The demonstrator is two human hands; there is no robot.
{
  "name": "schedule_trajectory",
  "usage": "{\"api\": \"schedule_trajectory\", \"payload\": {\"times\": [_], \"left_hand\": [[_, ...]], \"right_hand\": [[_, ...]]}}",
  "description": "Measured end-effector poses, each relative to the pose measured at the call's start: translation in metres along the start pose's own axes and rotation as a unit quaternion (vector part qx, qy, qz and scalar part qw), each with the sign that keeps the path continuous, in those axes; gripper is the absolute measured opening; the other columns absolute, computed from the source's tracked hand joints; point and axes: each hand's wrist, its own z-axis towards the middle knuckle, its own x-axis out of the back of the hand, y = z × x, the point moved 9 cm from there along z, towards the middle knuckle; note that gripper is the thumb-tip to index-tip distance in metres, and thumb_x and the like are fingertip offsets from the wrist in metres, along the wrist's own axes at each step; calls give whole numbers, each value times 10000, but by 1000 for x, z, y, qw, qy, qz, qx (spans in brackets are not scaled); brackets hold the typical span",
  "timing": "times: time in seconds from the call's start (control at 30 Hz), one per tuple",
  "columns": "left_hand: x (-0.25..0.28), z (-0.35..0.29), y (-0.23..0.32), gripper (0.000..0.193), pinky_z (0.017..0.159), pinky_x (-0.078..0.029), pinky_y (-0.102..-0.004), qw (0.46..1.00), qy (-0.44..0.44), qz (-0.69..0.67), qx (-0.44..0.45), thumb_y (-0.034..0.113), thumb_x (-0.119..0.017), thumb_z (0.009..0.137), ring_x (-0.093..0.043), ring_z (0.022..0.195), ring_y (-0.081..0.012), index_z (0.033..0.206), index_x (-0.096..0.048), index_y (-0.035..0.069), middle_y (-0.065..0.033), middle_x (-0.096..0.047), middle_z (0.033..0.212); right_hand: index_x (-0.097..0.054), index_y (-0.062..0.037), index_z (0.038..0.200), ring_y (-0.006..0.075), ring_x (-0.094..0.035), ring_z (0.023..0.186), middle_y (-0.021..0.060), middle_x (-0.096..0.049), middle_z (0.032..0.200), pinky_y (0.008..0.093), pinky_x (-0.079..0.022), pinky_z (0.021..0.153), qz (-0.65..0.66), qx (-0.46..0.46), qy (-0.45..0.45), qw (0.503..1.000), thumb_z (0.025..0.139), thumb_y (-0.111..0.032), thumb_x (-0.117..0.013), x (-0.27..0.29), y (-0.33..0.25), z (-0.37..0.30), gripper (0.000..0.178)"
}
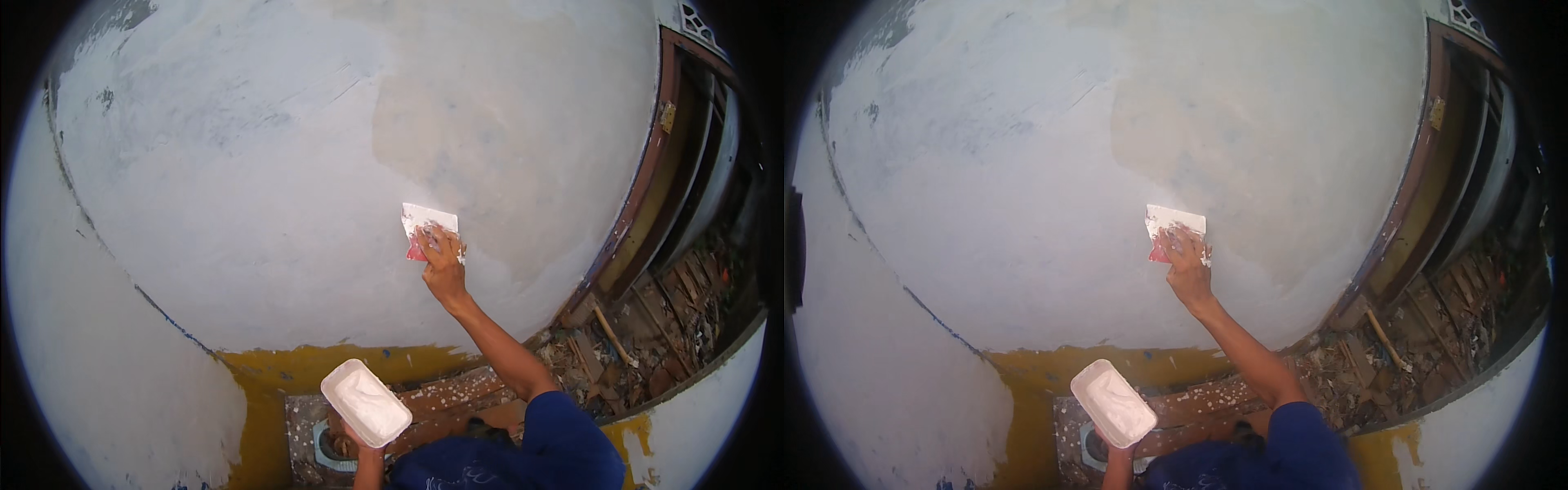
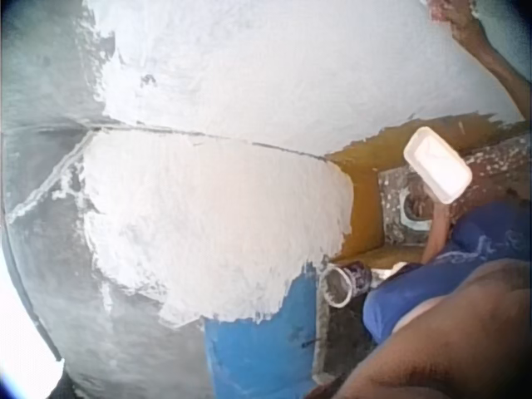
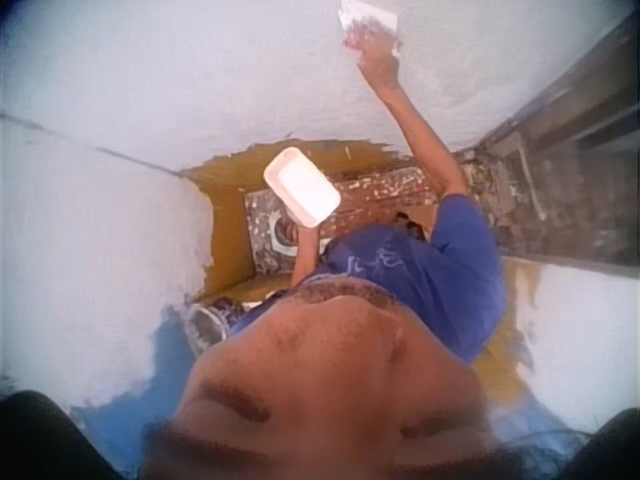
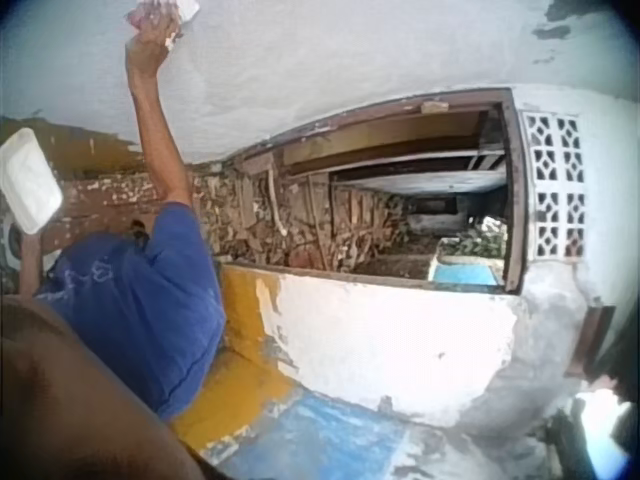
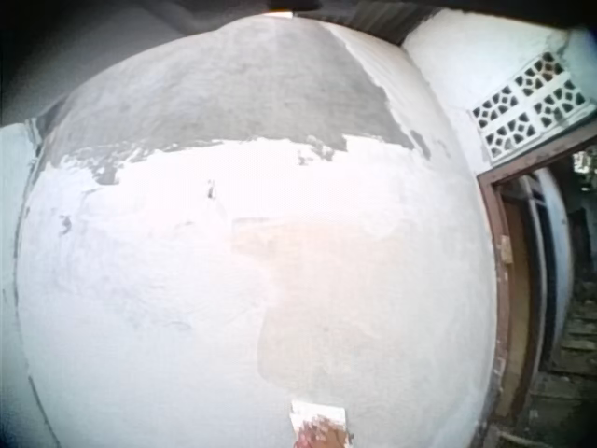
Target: The person applies white plaster from a container onto a wall using a putty knife, spreading the substance across the surface with repetitive strokes.
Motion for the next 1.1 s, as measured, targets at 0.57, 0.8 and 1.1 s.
{"api": "schedule_trajectory", "payload": {"times": [0.57,0.8,1.1], "left_hand": [[-31,0,-2,839,1053,-404,-613,999,-30,-14,-9,676,-507,849,-521,1237,-442,1476,-394,130,-216,-511,1394],[8,10,0,833,1048,-395,-639,1000,3,-17,-6,674,-505,847,-516,1232,-468,1473,-400,134,-222,-513,1391],[-3,16,-1,853,1035,-392,-666,1000,-28,-5,4,692,-496,840,-537,1205,-478,1473,-400,130,-233,-532,1369]], "right_hand": [[-640,-157,1303,310,-503,1139,69,-574,1241,460,-398,923,5,52,-43,998,680,134,-563,8,-20,12,692],[-636,-142,1313,346,-473,1132,121,-541,1252,427,-404,947,15,81,185,979,679,186,-517,115,-18,140,724],[-630,-165,1326,338,-440,1191,103,-510,1291,427,-395,981,9,103,97,990,639,191,-528,65,-12,103,780]]}}
